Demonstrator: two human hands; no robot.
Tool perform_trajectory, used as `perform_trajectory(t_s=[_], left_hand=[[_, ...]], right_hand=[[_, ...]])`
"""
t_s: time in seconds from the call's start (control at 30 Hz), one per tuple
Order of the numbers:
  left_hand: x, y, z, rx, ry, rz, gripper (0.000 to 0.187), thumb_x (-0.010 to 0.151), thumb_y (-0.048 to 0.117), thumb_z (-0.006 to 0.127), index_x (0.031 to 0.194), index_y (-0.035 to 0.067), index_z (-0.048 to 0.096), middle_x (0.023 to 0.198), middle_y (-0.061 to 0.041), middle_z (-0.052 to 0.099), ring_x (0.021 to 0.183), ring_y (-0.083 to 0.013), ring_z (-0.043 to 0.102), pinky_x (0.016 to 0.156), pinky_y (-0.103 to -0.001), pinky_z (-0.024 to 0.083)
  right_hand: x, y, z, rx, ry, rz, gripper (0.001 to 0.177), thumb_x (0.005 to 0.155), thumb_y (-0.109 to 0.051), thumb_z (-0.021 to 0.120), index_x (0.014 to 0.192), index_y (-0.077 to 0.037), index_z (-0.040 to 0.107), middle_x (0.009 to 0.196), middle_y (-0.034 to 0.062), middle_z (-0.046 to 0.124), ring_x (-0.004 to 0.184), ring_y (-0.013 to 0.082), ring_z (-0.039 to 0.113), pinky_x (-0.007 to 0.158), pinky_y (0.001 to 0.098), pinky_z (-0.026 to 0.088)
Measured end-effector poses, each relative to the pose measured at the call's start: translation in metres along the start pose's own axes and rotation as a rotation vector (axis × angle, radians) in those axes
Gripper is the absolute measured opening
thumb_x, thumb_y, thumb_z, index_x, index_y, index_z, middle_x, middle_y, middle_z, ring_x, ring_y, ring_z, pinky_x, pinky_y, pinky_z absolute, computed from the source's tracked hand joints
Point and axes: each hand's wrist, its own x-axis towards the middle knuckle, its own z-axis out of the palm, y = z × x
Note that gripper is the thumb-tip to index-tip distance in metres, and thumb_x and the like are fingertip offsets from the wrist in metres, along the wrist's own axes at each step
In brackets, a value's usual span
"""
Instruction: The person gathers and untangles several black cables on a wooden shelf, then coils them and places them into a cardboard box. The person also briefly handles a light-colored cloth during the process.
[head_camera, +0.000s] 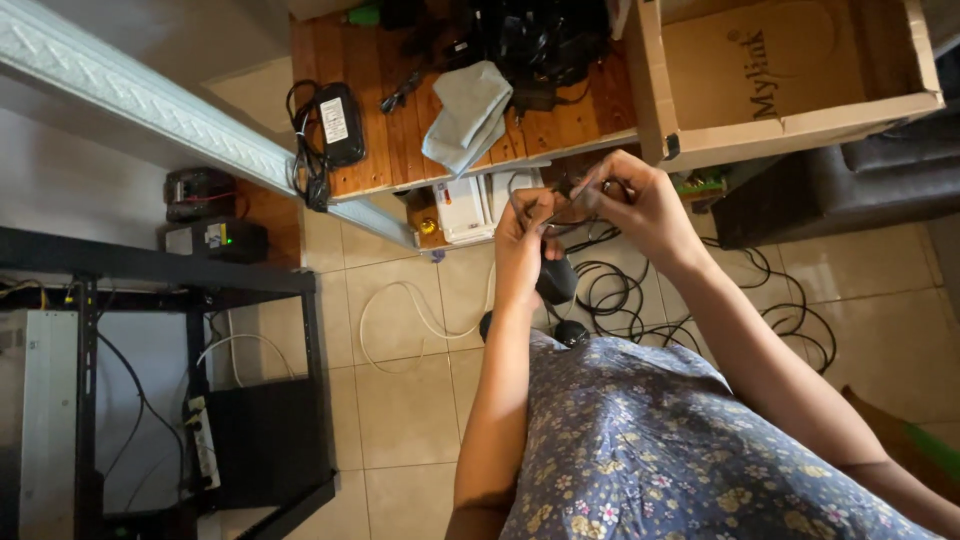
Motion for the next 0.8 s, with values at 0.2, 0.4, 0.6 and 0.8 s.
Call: perform_trajectory(t_s=[0.2,0.4,0.6,0.8], left_hand=[[0.021,-0.019,-0.046,-0.075,0.236,0.086,0.021,0.107,0.022,0.072,0.121,0.008,0.066,0.103,-0.009,0.07,0.06,-0.011,0.056,0.054,-0.029,0.045],[0.025,0.014,-0.079,-0.255,0.336,0.106,0.033,0.107,0.028,0.071,0.131,0.005,0.066,0.102,-0.006,0.067,0.058,-0.0101,0.048,0.053,-0.032,0.046],[0.031,0.017,-0.117,-0.334,0.365,0.061,0.032,0.109,0.029,0.07,0.131,0.006,0.069,0.095,-0.001,0.061,0.061,-0.0104,0.048,0.058,-0.033,0.045],[0.04,0.003,-0.17,-0.253,0.35,-0.024,0.041,0.113,0.039,0.056,0.133,0.006,0.071,0.093,-0.001,0.063,0.061,-0.0112,0.048,0.059,-0.033,0.046]], right_hand=[[-0.004,-0.009,0.002,0.154,-0.146,0.029,0.011,0.106,-0.019,0.077,0.103,-0.009,0.073,0.094,-0.005,0.068,0.087,0.0021,0.056,0.077,0.021,0.046],[0.0,-0.021,-0.033,0.319,-0.06,0.082,0.012,0.113,-0.015,0.066,0.125,-0.011,0.068,0.105,0.0005,0.072,0.089,0.0082,0.064,0.076,0.026,0.051],[-0.002,-0.018,-0.067,0.415,0.057,-0.036,0.041,0.116,-0.007,0.063,0.155,-0.015,0.056,0.116,0.0009,0.072,0.088,0.0048,0.058,0.076,0.0209,0.049],[-0.004,-0.005,-0.105,0.341,0.187,-0.141,0.047,0.125,-0.003,0.067,0.165,-0.013,0.045,0.113,0.0052,0.07,0.086,0.0061,0.059,0.073,0.0198,0.046]])
